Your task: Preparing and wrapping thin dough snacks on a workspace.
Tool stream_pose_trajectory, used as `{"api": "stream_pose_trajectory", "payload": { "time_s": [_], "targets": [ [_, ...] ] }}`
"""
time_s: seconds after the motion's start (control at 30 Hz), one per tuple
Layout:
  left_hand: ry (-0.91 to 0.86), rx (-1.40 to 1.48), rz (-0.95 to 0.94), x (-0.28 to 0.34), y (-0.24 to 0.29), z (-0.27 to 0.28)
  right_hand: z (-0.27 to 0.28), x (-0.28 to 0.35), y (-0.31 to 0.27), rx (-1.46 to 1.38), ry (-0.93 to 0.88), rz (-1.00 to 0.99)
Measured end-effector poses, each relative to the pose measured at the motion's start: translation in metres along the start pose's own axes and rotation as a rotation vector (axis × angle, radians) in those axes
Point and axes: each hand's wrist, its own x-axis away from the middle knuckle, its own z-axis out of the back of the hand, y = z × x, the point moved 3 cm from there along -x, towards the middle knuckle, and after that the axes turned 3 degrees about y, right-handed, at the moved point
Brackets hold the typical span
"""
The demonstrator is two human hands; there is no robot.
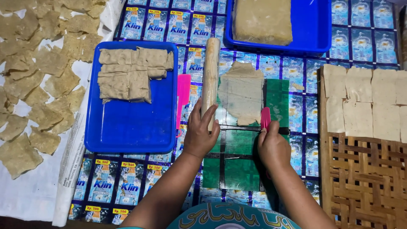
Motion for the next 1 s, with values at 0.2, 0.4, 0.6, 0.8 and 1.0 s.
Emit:
{"api": "stream_pose_trajectory", "payload": {
  "time_s": [0.2,0.4,0.6,0.8,1.0],
  "targets": [
    [0.012,-0.011,-0.01,-0.001,0.0,0.0,0.0,-0.004,0.0,0.004,0.005,0.043],
    [0.007,-0.007,-0.004,-0.001,0.0,-0.001,0.004,-0.015,-0.01,-0.001,0.011,0.041],
    [0.002,0.003,-0.001,-0.002,0.002,0.001,-0.01,-0.028,-0.012,0.038,0.004,-0.007],
    [-0.001,0.011,-0.007,-0.001,0.0,0.001,-0.006,-0.045,-0.019,0.053,0.049,0.021],
    [-0.003,-0.001,-0.007,-0.002,0.0,0.001,-0.007,-0.073,-0.027,0.048,0.041,0.028]
  ]
}}
